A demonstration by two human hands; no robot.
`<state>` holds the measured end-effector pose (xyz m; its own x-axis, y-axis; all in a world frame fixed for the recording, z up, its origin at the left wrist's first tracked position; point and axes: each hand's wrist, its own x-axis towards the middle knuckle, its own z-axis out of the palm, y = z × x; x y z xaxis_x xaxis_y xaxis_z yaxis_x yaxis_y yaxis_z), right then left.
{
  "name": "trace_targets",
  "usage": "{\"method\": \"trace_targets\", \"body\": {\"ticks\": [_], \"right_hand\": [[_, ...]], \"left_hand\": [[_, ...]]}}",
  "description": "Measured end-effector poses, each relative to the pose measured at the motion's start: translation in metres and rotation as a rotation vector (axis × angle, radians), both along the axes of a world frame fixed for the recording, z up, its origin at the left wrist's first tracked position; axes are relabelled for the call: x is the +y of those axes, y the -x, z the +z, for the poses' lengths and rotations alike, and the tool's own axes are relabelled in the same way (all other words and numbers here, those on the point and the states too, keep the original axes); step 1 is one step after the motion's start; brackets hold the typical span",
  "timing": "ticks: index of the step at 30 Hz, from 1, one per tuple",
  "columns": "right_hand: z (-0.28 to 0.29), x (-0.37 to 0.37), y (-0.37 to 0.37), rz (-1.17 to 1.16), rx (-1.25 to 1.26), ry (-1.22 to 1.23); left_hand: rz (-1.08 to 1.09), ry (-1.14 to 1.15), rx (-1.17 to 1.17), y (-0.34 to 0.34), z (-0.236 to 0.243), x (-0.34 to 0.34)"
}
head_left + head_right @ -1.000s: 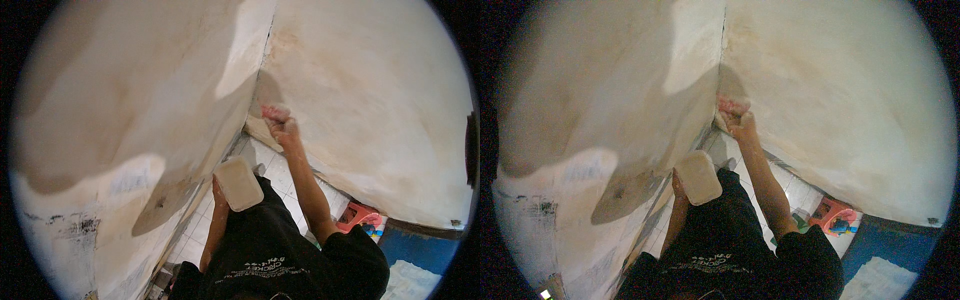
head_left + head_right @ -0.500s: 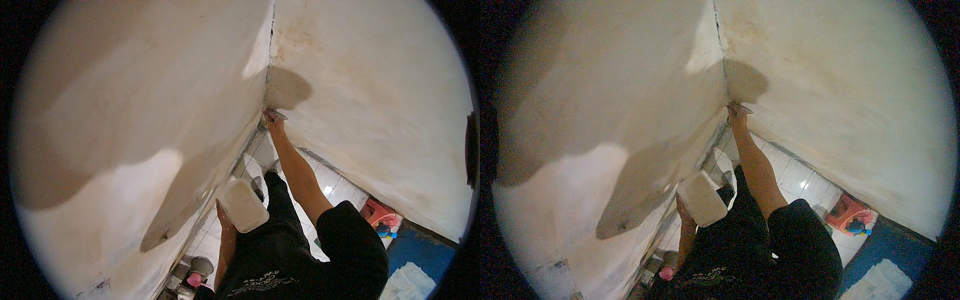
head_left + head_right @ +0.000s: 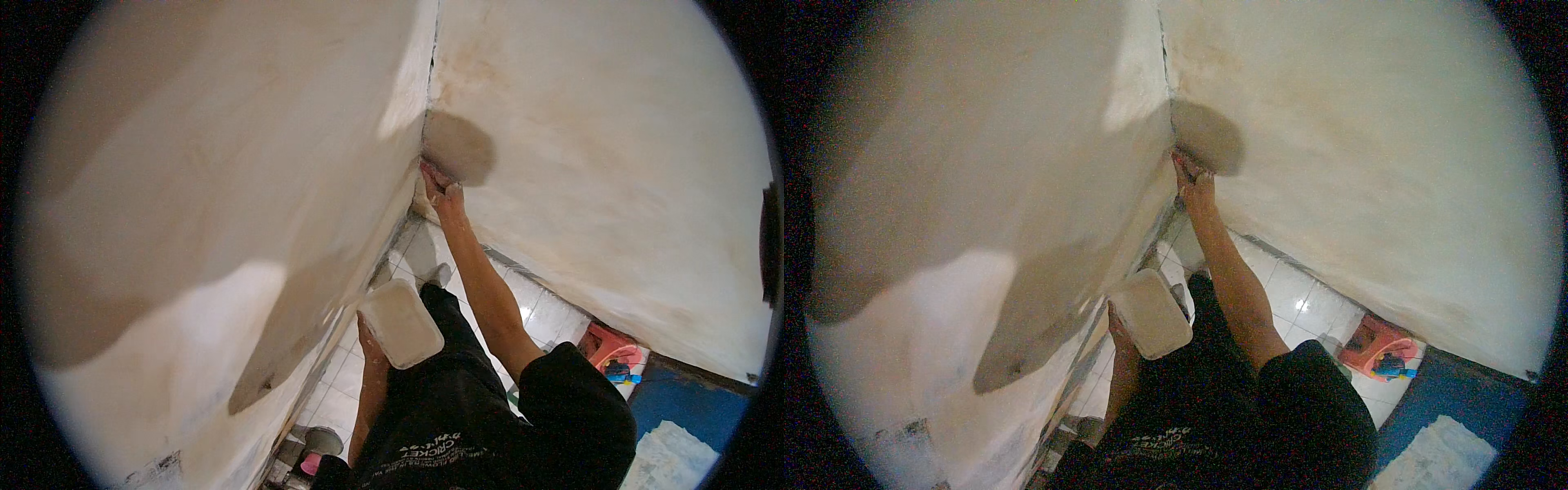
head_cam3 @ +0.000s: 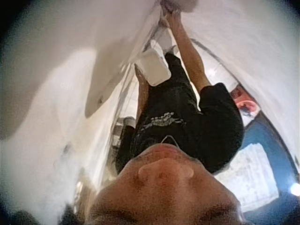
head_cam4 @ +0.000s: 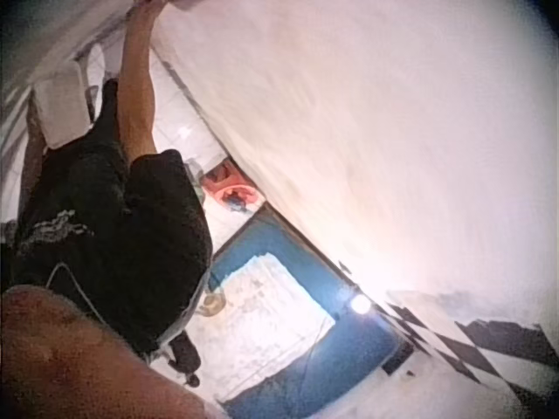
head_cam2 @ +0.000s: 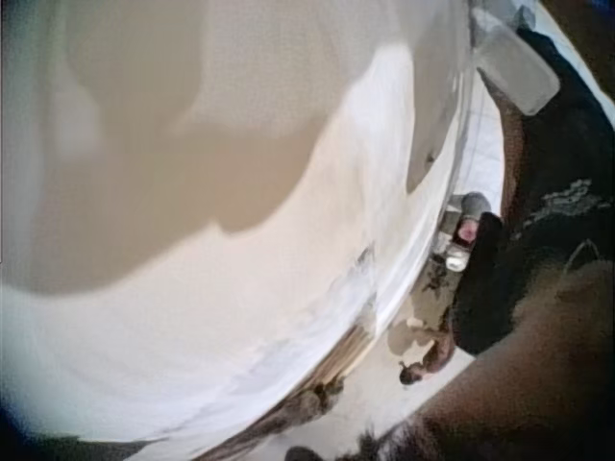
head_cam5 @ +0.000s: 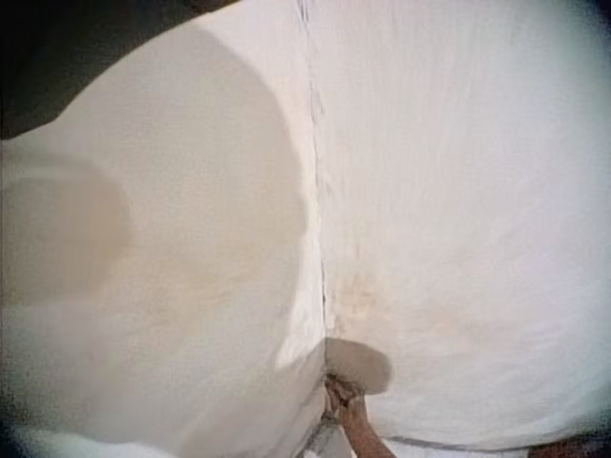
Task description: The person applies white plaster to a room wall using a scraper, dipping the scraper into a small plastic container to retrieve more plaster and spreading it across the wall and upper corner.
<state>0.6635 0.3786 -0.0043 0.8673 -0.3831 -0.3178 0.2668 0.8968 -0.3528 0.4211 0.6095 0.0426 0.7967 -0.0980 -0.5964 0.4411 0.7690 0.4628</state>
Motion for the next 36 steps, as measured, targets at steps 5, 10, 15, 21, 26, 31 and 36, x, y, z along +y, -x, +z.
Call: {"method": "trace_targets", "body": {"ticks": [5, 10, 15, 21, 26, 31, 36], "right_hand": [[0.066, -0.012, 0.014, 0.156, 0.024, 0.402], [0.182, -0.022, 0.031, 0.161, -0.15, -0.396], [0.294, -0.03, 0.061, 0.239, -0.332, -0.146], [0.277, -0.028, 0.131, 0.153, 0.072, 1.437], [0.213, -0.013, 0.204, 0.313, 0.033, 0.412], [0.157, -0.011, 0.197, 0.253, -0.004, 0.165], [0.072, -0.033, 0.122, 0.029, 0.072, -0.111]], "left_hand": [[-0.041, 0.083, -0.042, -0.001, -0.01, 0.004], [-0.072, 0.154, -0.085, 0.001, -0.017, 0.008], [-0.128, 0.213, -0.106, -0.004, -0.018, 0.002], [-0.155, 0.258, -0.113, -0.006, -0.021, -0.001], [-0.125, 0.294, -0.103, -0.005, -0.047, 0.008], [-0.097, 0.281, -0.067, -0.009, -0.058, 0.01], [-0.16, 0.229, -0.027, -0.011, -0.037, 0.003]]}}
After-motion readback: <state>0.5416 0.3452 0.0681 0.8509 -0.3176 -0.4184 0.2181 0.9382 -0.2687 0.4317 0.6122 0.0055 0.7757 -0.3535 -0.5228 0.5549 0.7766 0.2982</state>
